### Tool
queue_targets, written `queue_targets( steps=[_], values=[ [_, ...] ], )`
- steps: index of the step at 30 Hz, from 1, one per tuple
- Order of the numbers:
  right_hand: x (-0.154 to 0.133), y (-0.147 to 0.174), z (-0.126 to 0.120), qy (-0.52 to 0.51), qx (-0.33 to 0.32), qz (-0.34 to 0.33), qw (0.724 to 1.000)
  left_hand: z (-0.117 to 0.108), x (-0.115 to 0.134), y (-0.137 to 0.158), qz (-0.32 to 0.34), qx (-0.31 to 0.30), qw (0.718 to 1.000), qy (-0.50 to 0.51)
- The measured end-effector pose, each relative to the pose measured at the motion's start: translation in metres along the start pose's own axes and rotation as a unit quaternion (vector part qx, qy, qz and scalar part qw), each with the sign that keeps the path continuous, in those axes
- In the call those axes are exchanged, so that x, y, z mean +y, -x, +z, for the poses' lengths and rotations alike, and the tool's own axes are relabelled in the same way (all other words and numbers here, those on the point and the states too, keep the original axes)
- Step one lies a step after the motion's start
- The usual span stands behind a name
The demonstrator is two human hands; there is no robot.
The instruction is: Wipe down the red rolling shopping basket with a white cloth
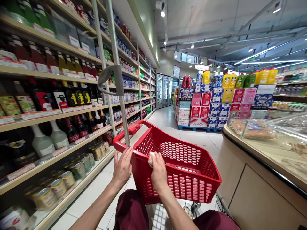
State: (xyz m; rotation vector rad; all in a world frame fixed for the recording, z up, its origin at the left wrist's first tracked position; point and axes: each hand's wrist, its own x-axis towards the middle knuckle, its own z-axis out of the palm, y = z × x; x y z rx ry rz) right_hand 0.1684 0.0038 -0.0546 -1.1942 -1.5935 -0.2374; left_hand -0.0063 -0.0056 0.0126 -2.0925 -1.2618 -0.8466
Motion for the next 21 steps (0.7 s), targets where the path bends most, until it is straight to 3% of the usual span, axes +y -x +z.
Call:
queue_targets(
  steps=[4,6,8,12,15,18,21],
  values=[
    [-0.060,-0.037,0.032,-0.035,-0.018,-0.052,0.998,0.004,-0.010,-0.001,-0.013,0.031,0.999,-0.017],
    [-0.068,-0.043,0.034,-0.034,-0.025,-0.076,0.996,0.006,-0.013,0.000,-0.020,0.037,0.999,-0.023],
    [-0.055,-0.036,0.025,-0.023,-0.030,-0.081,0.996,0.007,-0.013,0.003,-0.026,0.030,0.999,-0.026],
    [-0.014,-0.009,0.001,0.015,-0.001,-0.022,1.000,0.008,-0.003,0.009,-0.024,0.006,0.999,-0.022],
    [-0.016,-0.006,0.004,0.018,0.015,-0.011,1.000,0.012,0.008,0.009,-0.008,-0.009,1.000,-0.020],
    [-0.024,-0.012,0.009,0.014,-0.012,-0.054,0.998,0.017,0.015,0.006,-0.004,-0.022,0.999,-0.029],
    [0.002,-0.001,-0.007,0.045,-0.014,-0.053,0.998,0.020,0.019,0.004,-0.010,-0.035,0.998,-0.043]
  ],
)
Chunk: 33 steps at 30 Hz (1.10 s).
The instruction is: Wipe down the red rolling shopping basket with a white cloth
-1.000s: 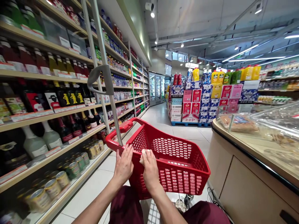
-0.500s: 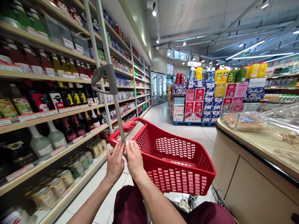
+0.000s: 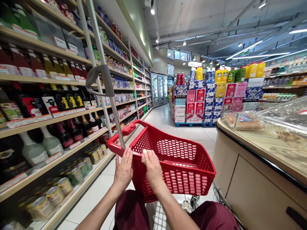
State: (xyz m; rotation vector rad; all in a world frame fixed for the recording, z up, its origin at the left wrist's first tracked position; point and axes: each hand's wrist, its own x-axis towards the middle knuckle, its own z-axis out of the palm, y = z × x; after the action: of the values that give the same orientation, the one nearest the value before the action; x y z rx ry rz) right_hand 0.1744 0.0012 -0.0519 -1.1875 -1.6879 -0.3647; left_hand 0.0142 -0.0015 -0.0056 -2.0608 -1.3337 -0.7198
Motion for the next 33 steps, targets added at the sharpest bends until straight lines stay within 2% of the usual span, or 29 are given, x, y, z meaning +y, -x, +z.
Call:
queue_targets(
  steps=[3,5,9,11,14,16,21,23,27,29,31,33],
  values=[
    [0.037,0.027,-0.021,0.055,0.030,0.054,0.997,0.001,0.010,-0.001,0.001,-0.008,1.000,-0.007],
    [0.046,0.038,-0.027,0.070,0.040,0.069,0.994,0.004,0.023,-0.002,0.012,-0.014,1.000,-0.004],
    [0.043,0.038,-0.029,0.058,0.008,0.016,0.998,0.014,0.051,-0.002,0.053,-0.037,0.998,0.005],
    [0.054,0.042,-0.040,0.065,0.003,0.007,0.998,0.018,0.058,-0.002,0.062,-0.046,0.997,0.005],
    [0.082,0.054,-0.062,0.101,0.029,0.065,0.992,0.020,0.065,-0.002,0.060,-0.057,0.997,0.011],
    [0.091,0.059,-0.070,0.115,0.040,0.094,0.988,0.021,0.073,-0.003,0.065,-0.070,0.995,0.019],
    [0.078,0.053,-0.065,0.079,-0.001,0.027,0.997,0.027,0.101,-0.004,0.111,-0.108,0.987,0.047],
    [0.091,0.059,-0.074,0.083,0.007,0.029,0.996,0.029,0.105,-0.004,0.115,-0.114,0.985,0.051],
    [0.143,0.090,-0.113,0.160,0.047,0.144,0.975,0.030,0.112,-0.003,0.114,-0.125,0.984,0.055],
    [0.154,0.099,-0.122,0.187,0.069,0.184,0.962,0.032,0.122,-0.003,0.124,-0.133,0.981,0.063],
    [0.148,0.099,-0.121,0.174,0.071,0.163,0.969,0.035,0.135,-0.003,0.153,-0.141,0.975,0.078],
    [0.136,0.092,-0.115,0.140,0.043,0.111,0.983,0.036,0.144,-0.003,0.184,-0.150,0.967,0.096]
  ],
)
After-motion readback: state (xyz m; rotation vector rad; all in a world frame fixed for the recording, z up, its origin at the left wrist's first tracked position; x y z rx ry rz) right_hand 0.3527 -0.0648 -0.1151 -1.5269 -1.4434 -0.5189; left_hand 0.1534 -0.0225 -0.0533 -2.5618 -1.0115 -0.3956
